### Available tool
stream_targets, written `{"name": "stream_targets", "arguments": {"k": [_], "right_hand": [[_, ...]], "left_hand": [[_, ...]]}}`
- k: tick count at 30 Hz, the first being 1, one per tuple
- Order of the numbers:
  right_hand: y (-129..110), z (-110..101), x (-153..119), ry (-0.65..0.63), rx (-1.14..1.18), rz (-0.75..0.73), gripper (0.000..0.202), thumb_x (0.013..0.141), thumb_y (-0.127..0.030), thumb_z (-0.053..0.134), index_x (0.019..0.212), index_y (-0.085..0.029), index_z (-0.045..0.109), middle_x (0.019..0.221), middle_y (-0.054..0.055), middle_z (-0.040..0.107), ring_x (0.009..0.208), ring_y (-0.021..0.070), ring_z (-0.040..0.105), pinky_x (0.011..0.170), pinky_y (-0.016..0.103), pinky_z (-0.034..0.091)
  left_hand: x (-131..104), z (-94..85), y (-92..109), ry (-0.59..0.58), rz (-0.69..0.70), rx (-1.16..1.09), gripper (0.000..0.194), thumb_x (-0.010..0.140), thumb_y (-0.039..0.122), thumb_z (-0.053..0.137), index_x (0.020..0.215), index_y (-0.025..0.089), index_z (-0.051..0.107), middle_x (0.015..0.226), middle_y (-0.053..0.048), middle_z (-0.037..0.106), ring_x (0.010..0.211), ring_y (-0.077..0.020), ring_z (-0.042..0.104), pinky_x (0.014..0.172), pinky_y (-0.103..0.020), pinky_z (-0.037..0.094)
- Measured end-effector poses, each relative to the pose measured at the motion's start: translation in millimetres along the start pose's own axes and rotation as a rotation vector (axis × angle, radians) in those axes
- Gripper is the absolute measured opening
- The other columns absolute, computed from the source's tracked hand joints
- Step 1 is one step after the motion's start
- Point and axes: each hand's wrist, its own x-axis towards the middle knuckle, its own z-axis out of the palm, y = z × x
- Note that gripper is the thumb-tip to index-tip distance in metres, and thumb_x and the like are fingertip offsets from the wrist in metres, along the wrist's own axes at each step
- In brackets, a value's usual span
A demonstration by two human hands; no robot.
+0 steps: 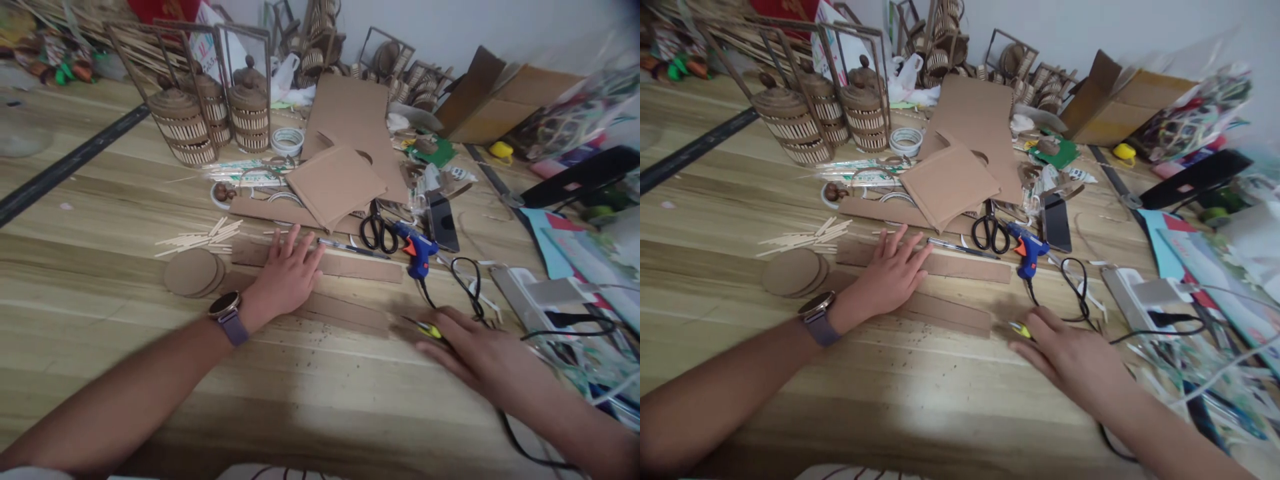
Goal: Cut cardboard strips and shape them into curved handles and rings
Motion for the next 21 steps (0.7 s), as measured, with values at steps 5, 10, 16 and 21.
{"name": "stream_targets", "arguments": {"k": [5,10,16,21], "right_hand": [[-46,3,38,-0.057,0.149,-0.066,0.035,0.096,-0.043,0.049,0.123,-0.024,0.056,0.126,0.010,0.065,0.076,0.0193,0.074,0.051,0.027,0.054],[-47,8,40,-0.088,0.165,-0.059,0.030,0.095,-0.036,0.047,0.122,-0.029,0.059,0.117,0.006,0.069,0.064,0.0162,0.070,0.054,0.027,0.053],[-22,9,17,-0.107,0.147,-0.057,0.031,0.097,-0.040,0.042,0.122,-0.029,0.058,0.120,0.006,0.069,0.067,0.0182,0.072,0.056,0.030,0.055],[-21,0,18,-0.106,0.098,-0.059,0.036,0.100,-0.049,0.034,0.107,-0.025,0.060,0.114,0.008,0.070,0.061,0.0173,0.071,0.051,0.029,0.050]], "left_hand": [[2,-3.6,-4,0.083,-0.002,-0.218,0.042,0.101,0.026,0.035,0.140,0.013,0.048,0.142,-0.016,0.050,0.141,-0.0353,0.031,0.116,-0.061,0.023],[7,-10.9,-11,0.204,0.024,-0.369,0.041,0.103,0.025,0.030,0.136,0.010,0.049,0.136,-0.014,0.054,0.138,-0.0275,0.035,0.120,-0.048,0.027],[7,-11.2,-14,0.095,-0.072,-0.211,0.045,0.100,0.024,0.032,0.140,0.010,0.046,0.143,-0.019,0.046,0.139,-0.0393,0.028,0.113,-0.065,0.023],[8,-14.5,-15,0.093,-0.099,-0.082,0.045,0.100,0.023,0.034,0.142,0.012,0.046,0.148,-0.020,0.041,0.142,-0.0414,0.025,0.113,-0.068,0.020]]}}
